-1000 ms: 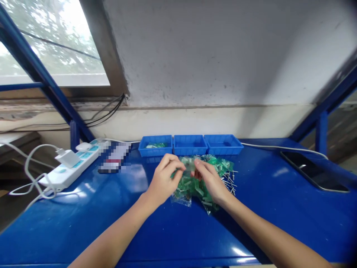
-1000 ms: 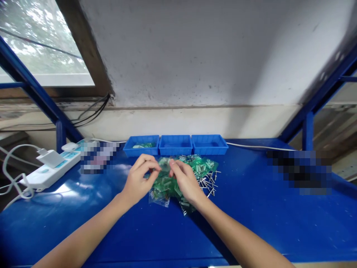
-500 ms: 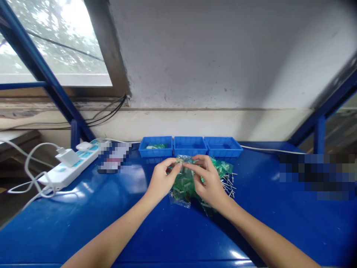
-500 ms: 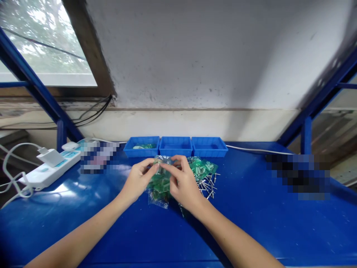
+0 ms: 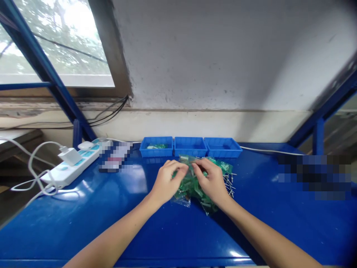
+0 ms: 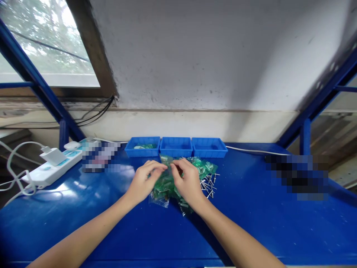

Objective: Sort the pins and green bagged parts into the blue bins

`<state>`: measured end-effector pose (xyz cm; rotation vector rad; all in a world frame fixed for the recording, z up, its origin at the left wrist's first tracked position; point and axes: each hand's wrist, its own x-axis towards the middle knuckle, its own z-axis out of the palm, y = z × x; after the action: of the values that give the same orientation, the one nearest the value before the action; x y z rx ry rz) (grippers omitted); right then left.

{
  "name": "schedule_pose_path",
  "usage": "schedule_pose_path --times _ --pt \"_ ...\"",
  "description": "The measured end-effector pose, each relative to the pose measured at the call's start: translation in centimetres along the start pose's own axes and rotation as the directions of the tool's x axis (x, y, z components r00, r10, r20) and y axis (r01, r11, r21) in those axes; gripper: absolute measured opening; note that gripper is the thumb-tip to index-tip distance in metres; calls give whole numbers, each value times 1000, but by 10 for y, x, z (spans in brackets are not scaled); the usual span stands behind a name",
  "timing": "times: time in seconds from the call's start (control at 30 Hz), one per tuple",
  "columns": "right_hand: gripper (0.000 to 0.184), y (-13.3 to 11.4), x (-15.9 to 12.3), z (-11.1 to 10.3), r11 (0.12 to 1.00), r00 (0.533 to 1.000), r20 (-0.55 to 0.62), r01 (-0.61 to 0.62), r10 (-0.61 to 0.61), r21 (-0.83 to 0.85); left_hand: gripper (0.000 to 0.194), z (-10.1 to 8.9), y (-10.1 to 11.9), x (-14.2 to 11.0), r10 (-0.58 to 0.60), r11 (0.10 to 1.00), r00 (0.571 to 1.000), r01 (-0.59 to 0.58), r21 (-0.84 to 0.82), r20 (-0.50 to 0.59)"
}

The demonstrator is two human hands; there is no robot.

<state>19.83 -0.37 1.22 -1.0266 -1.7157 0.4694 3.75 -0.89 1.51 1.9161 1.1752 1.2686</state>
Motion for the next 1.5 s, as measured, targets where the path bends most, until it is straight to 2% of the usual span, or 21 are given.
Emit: schedule_pose_path --times 0.03,0.1,0.17,0.2,0.27,0.3,0.33,0.37,0.43,0.5,0.53,0.63,0.73,0.87,1.0,1.13,1.2,1.27,1.33,1.37,1.5 --pt "16 1 -1 0 993 994 3 108 -108 -45 47 0 0 1 -168 974 985 172 -145 34" --pt "21 3 -3 2 958 961 35 276 -274 -81 52 -1 -2 3 -409 820 901 433 -374 147" --pt "26 4 -4 4 927 933 49 360 -357 -108 42 -4 -5 8 -467 747 860 508 -428 206" --pt "27 4 -4 5 920 928 49 372 -369 -127 35 -8 -6 11 -448 784 878 477 -396 170" --pt "26 5 -4 6 923 937 37 349 -347 -163 27 -22 -7 22 -311 932 950 298 -207 -29" --pt "25 5 -4 6 930 946 29 322 -322 -180 24 -31 -8 28 -189 982 969 183 -47 -157" --pt "23 6 -3 6 936 955 20 294 -296 -195 22 -40 -10 35 -31 985 957 78 155 -287" --pt "21 6 -2 5 941 962 10 268 -272 -208 23 -49 -12 40 100 938 930 30 344 -353" --pt "19 6 -1 2 947 972 -1 227 -233 -226 34 -61 -19 46 193 784 926 52 619 -324" --pt "18 5 0 0 953 980 1 196 -201 -232 50 -63 -27 41 119 657 946 153 738 -302" --pt "17 4 0 -1 956 983 12 181 -183 -232 49 -59 -31 36 48 636 962 179 751 -270" --pt "17 2 -1 -1 963 988 75 150 -137 -222 44 -42 -39 19 -182 698 983 153 700 -33" --pt "17 1 -3 0 965 982 126 163 -139 -205 46 -29 -43 12 -270 750 955 129 649 123" --pt "17 1 -5 3 958 973 154 199 -169 -209 38 -31 -49 15 -391 852 909 298 430 143" --pt "17 1 -7 5 956 969 196 193 -150 -223 37 -39 -55 17 -459 877 882 432 211 103" --pt "19 -1 -7 6 970 971 216 146 -103 -193 18 -39 -45 18 -360 917 933 358 177 -24" --pt "23 -4 -5 6 993 974 226 43 -17 -111 12 -36 -34 17 -181 959 977 200 199 -109" --pt "35 -6 -4 7 991 963 240 -133 123 28 15 -30 -22 13 100 967 986 -66 245 -131" --pt "42 -7 -3 7 942 937 250 -290 244 170 23 -24 -13 7 324 917 944 -296 267 -66" --pt "41 -7 -2 8 915 929 245 -335 279 226 26 -20 -10 4 370 897 929 -352 266 -18" --pt "28 -2 -2 9 912 955 112 -294 273 285 31 -12 -5 -2 335 893 935 -353 280 112"
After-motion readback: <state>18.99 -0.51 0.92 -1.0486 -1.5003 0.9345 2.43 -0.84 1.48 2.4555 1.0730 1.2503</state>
